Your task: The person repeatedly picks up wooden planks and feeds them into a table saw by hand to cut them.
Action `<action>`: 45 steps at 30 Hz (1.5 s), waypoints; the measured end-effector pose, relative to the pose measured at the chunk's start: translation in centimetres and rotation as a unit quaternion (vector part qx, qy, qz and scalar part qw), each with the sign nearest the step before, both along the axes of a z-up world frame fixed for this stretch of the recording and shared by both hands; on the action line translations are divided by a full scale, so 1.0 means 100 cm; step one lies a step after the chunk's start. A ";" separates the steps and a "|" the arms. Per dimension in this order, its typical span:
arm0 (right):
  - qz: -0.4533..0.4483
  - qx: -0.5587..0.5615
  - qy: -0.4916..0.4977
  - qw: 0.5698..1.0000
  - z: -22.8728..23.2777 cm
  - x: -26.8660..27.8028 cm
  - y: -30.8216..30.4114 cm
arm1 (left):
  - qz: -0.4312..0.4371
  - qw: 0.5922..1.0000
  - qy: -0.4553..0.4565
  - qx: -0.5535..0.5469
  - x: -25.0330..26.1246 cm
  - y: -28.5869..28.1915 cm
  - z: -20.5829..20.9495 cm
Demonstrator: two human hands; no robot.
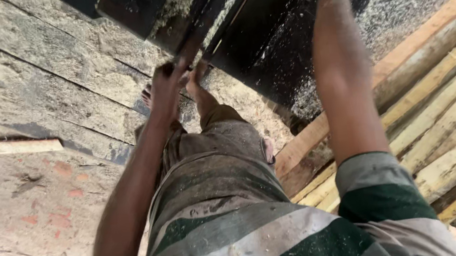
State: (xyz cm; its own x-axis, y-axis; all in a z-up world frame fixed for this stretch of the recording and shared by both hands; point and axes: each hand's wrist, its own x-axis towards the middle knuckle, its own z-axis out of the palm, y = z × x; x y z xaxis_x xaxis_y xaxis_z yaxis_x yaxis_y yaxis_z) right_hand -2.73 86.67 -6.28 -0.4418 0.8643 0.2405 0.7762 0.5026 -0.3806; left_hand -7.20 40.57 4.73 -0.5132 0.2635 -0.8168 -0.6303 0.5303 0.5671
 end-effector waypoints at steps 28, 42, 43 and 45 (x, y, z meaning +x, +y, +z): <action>-0.003 -0.124 0.033 0.992 0.134 0.050 -0.192 | 0.176 0.975 -0.036 0.131 -0.097 -0.120 0.032; -0.084 -0.479 0.100 0.868 0.131 0.100 -0.375 | -0.258 0.956 0.063 0.123 0.078 -0.168 -0.019; -0.028 -0.466 0.177 0.866 0.140 0.105 -0.415 | -0.286 0.950 0.118 0.049 0.087 -0.195 -0.011; 0.049 -0.451 0.249 0.856 0.145 0.109 -0.486 | -0.200 0.964 0.174 -0.016 0.095 -0.257 0.002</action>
